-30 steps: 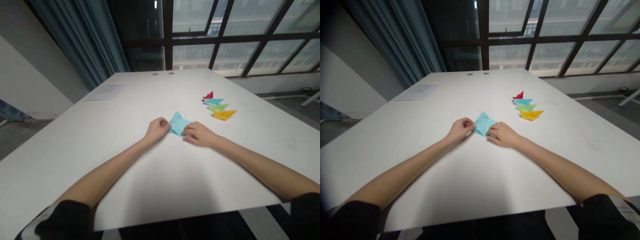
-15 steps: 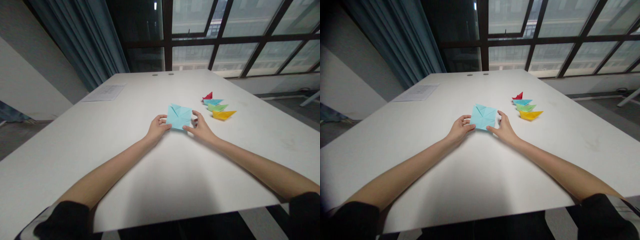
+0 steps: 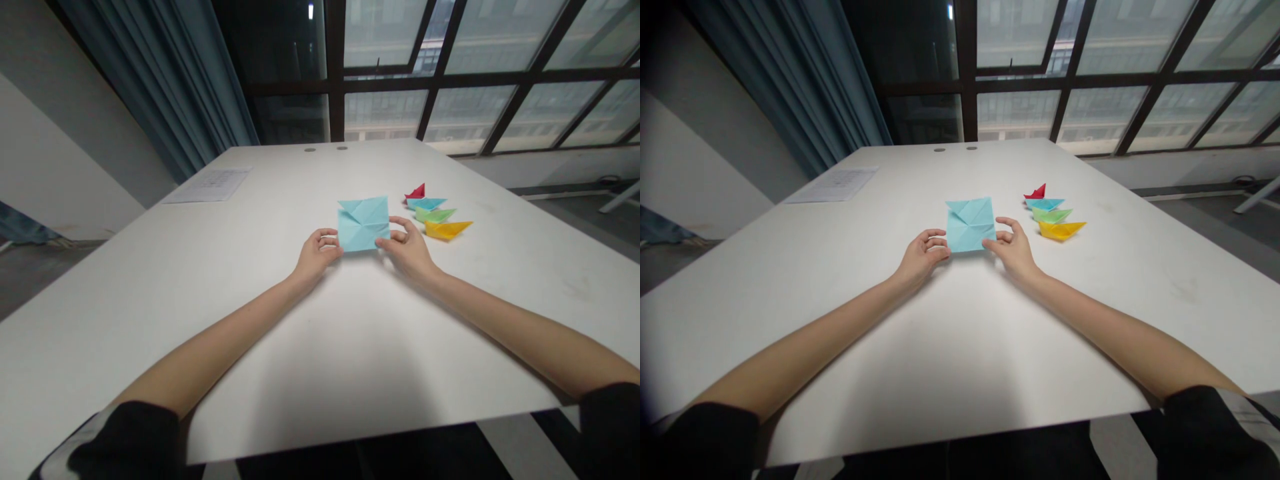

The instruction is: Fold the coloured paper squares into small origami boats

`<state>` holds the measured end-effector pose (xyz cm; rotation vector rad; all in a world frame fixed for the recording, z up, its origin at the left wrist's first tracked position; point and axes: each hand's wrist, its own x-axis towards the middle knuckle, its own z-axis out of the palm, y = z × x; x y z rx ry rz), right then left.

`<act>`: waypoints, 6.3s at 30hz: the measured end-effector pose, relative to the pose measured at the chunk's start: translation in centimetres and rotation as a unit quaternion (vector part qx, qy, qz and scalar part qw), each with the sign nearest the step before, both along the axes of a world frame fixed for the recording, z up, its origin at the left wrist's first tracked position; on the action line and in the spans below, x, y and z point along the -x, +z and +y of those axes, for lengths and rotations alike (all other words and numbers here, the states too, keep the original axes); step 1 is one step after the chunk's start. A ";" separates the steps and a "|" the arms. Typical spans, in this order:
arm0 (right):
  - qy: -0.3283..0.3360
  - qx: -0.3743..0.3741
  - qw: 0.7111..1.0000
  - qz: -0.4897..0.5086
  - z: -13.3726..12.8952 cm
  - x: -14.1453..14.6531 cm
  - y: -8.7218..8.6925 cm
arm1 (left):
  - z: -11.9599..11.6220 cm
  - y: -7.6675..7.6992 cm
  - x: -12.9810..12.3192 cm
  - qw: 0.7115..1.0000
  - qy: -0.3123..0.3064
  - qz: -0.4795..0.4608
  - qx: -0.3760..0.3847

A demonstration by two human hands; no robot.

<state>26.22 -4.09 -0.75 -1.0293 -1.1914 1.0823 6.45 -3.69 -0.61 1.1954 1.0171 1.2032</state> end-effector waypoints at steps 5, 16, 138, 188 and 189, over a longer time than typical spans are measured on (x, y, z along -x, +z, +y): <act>-0.090 -0.275 0.905 -0.312 0.0 -1.5 0.4 | 0.8 -0.8 0.4 0.992 0.100 0.058 -0.042; 0.091 -0.369 0.652 -0.656 -1.3 -0.4 0.1 | -0.1 -0.2 1.0 0.902 0.037 0.362 -0.231; 0.172 -0.352 0.733 -0.556 -1.1 -0.8 0.3 | -0.1 -0.2 -0.3 0.971 -0.065 0.222 -0.062; 0.016 -0.137 0.903 -0.408 -2.3 1.8 1.8 | -2.9 1.6 -1.5 0.952 -0.003 0.260 -0.164; 0.017 -0.136 0.900 -0.414 -2.3 1.9 1.8 | -3.0 1.6 -1.5 0.950 -0.005 0.264 -0.168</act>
